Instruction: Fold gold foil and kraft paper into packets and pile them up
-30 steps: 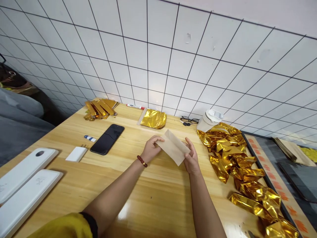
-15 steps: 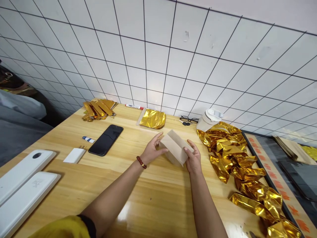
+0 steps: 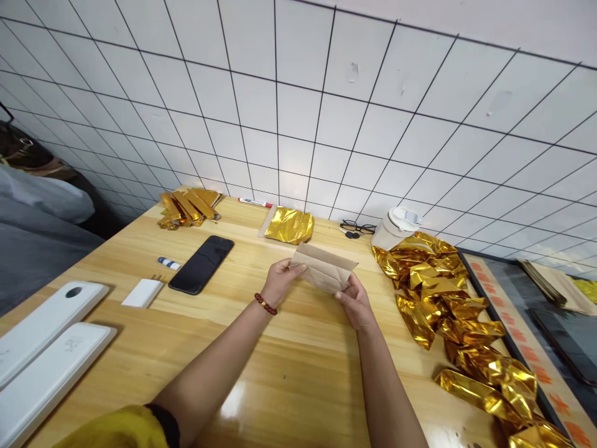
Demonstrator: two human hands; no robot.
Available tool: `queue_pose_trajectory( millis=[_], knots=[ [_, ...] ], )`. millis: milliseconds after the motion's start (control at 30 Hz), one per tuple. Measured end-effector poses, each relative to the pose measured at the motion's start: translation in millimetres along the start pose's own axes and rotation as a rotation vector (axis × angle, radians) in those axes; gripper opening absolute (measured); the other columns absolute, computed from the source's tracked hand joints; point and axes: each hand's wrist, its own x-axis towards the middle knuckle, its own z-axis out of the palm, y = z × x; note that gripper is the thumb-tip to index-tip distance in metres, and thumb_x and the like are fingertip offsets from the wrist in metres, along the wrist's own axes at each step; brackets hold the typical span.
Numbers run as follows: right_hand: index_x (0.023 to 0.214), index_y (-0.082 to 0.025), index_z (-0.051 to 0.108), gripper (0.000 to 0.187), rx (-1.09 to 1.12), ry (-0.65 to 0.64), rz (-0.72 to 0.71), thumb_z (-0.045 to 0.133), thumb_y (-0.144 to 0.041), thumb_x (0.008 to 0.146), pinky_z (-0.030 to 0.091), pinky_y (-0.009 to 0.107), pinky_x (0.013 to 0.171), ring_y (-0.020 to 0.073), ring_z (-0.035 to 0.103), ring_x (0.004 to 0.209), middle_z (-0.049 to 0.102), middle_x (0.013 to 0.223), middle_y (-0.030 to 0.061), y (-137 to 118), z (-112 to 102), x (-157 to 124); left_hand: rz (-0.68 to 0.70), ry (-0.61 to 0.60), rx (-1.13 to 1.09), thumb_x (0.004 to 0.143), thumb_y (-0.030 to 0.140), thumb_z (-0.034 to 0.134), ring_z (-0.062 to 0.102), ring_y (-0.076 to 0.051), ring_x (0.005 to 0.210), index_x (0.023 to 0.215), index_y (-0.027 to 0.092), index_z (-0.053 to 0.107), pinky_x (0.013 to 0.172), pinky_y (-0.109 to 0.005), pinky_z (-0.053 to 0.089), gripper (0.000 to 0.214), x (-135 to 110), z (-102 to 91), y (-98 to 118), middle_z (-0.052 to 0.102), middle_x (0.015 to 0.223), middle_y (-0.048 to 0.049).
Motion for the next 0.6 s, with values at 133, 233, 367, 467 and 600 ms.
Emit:
queue_pose_trajectory(
  millis=[133, 233, 367, 467, 600],
  knots=[
    [0.106, -0.026, 0.064, 0.047, -0.003, 0.127, 0.027, 0.083, -0.032, 0.063, 0.052, 0.037, 0.091, 0.0225, 0.068, 0.099, 0.073, 0.103, 0.0036, 8, 0, 3, -0.054, 0.003, -0.038, 0.053, 0.037, 0.086, 0.06, -0.013, 0.065, 0.072, 0.012, 0.071, 0.07, -0.029, 0.048, 0.034, -3, 2.4, 5, 0.07, 0.072, -0.0039],
    [0.098, -0.025, 0.066, 0.039, -0.002, 0.186, 0.024, 0.083, -0.03, 0.064, 0.054, 0.037, 0.086, 0.0208, 0.07, 0.089, 0.075, 0.095, 0.0025, 12, -2, 3, -0.083, -0.063, -0.105, 0.055, 0.035, 0.086, 0.063, -0.015, 0.071, 0.082, 0.012, 0.072, 0.075, -0.03, 0.049, 0.039, -6, 5.4, 7, 0.072, 0.079, -0.0049],
    [0.096, -0.024, 0.068, 0.036, -0.003, 0.171, 0.017, 0.082, -0.033, 0.065, 0.056, 0.038, 0.083, 0.0213, 0.07, 0.087, 0.075, 0.094, 0.0028, 12, 0, 2, -0.203, -0.212, -0.176, 0.054, 0.033, 0.087, 0.066, -0.02, 0.083, 0.094, 0.012, 0.07, 0.084, -0.036, 0.05, 0.048, -11, 9.6, 6, 0.072, 0.09, -0.0091],
    [0.09, -0.024, 0.069, 0.029, -0.028, 0.175, 0.017, 0.08, -0.037, 0.066, 0.056, 0.038, 0.081, 0.0221, 0.07, 0.088, 0.075, 0.091, 0.0027, 13, 0, 2, -0.25, -0.198, -0.194, 0.06, 0.037, 0.084, 0.067, -0.023, 0.088, 0.093, 0.01, 0.07, 0.086, -0.04, 0.051, 0.045, -12, 9.6, 4, 0.072, 0.094, -0.0117],
    [0.097, -0.023, 0.069, 0.032, -0.035, 0.19, 0.011, 0.077, -0.039, 0.071, 0.056, 0.041, 0.082, 0.0239, 0.069, 0.091, 0.074, 0.096, 0.0048, 14, -1, 3, -0.29, -0.19, -0.286, 0.069, 0.038, 0.078, 0.067, -0.023, 0.09, 0.095, 0.011, 0.068, 0.087, -0.041, 0.053, 0.04, -7, 4.1, 3, 0.072, 0.097, -0.0121]
  ],
)
